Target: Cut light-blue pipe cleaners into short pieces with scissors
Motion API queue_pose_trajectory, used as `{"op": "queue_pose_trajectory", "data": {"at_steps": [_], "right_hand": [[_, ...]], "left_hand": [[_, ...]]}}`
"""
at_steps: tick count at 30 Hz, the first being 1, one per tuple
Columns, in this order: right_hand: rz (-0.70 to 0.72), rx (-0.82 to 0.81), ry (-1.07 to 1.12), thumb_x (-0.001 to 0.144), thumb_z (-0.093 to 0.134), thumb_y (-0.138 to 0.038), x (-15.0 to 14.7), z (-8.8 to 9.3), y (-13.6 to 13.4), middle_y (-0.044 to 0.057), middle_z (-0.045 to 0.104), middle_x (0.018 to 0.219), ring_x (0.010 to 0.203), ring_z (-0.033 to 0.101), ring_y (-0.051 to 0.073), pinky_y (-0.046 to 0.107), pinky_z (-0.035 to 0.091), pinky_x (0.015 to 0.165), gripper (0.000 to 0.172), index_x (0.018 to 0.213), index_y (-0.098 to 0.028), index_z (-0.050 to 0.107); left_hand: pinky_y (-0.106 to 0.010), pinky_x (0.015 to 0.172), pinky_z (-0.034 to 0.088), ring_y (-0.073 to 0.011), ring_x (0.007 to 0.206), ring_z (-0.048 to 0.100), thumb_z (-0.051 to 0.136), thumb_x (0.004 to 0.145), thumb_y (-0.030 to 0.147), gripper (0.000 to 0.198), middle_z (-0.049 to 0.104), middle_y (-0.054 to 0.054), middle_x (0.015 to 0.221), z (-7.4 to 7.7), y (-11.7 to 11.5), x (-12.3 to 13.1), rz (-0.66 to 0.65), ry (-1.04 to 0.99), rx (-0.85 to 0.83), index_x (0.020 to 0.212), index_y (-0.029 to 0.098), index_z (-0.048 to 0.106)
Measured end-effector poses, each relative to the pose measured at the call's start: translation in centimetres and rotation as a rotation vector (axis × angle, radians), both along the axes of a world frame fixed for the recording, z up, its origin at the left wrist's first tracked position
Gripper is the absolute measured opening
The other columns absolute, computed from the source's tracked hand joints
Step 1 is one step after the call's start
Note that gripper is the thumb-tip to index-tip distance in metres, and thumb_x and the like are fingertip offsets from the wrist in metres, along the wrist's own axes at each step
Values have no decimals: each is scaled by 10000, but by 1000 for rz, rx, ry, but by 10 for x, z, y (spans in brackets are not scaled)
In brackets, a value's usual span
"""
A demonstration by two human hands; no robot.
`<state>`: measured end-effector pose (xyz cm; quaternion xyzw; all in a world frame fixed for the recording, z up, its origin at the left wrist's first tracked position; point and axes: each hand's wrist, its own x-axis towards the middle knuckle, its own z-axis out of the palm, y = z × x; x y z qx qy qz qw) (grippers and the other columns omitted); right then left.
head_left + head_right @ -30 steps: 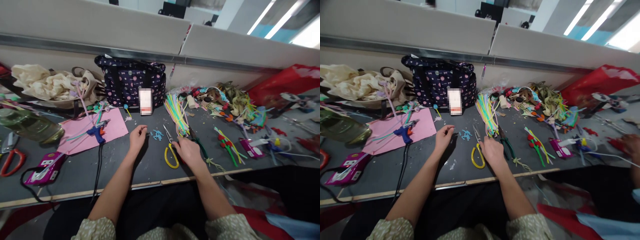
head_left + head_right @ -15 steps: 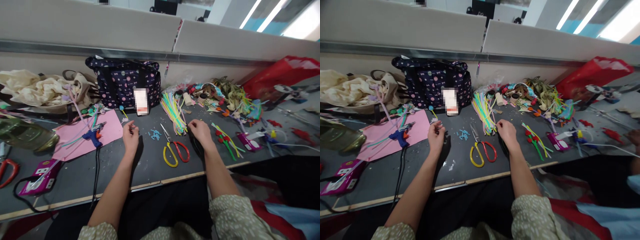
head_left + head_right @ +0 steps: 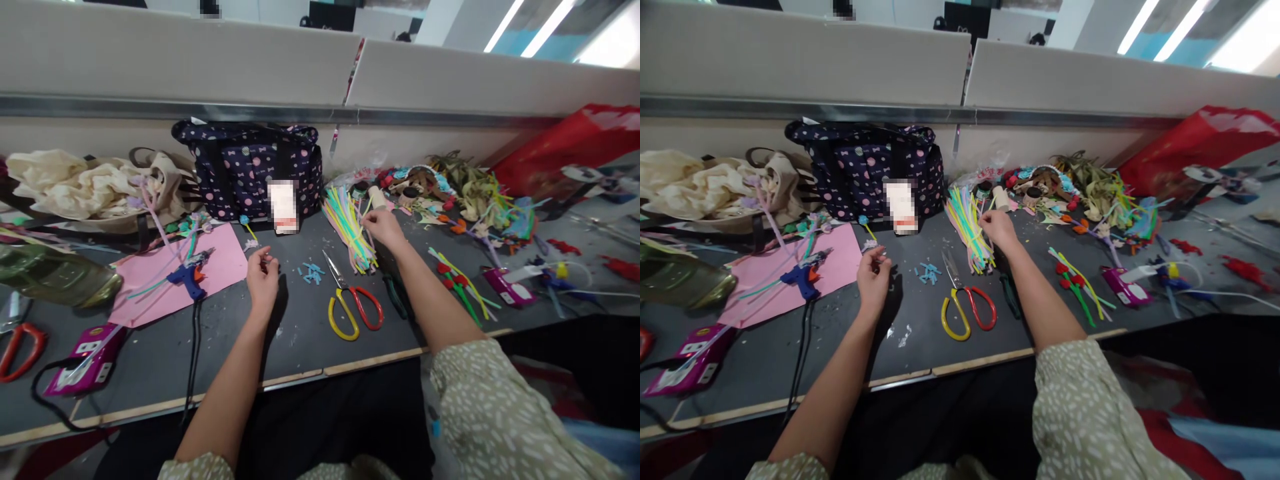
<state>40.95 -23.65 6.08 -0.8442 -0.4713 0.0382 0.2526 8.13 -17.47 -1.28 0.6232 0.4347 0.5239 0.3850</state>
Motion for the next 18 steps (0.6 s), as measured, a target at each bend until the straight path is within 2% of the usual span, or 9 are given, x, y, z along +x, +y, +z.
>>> {"op": "queue_pose_trajectory", "data": {"at_steps": [5,9,18], "right_hand": [[0,-18,35,791,590,-203,10,-5,47,74,743,796,755,651,182,231,447,671,234,867,-92,782],[-62,-16,37,814,570,-193,18,-8,77,104,747,828,817,674,203,247,466,717,263,905,-77,788],[-214,-42,46,824,630,-231,33,-16,123,195,752,1001,941,697,271,319,502,807,282,1010,-90,788]], "left_hand": [[-275,689,437,-124,693,508,595,818,218,286,597,-19,889,0,-1,0,8,9,-12,1101,211,638],[-271,674,446,-117,668,501,587,824,209,293,599,-19,893,0,-2,1,13,27,-16,1113,208,637],[-264,664,444,-124,678,517,567,851,229,292,589,-22,897,4,-8,-1,9,39,-49,1135,215,634]]}}
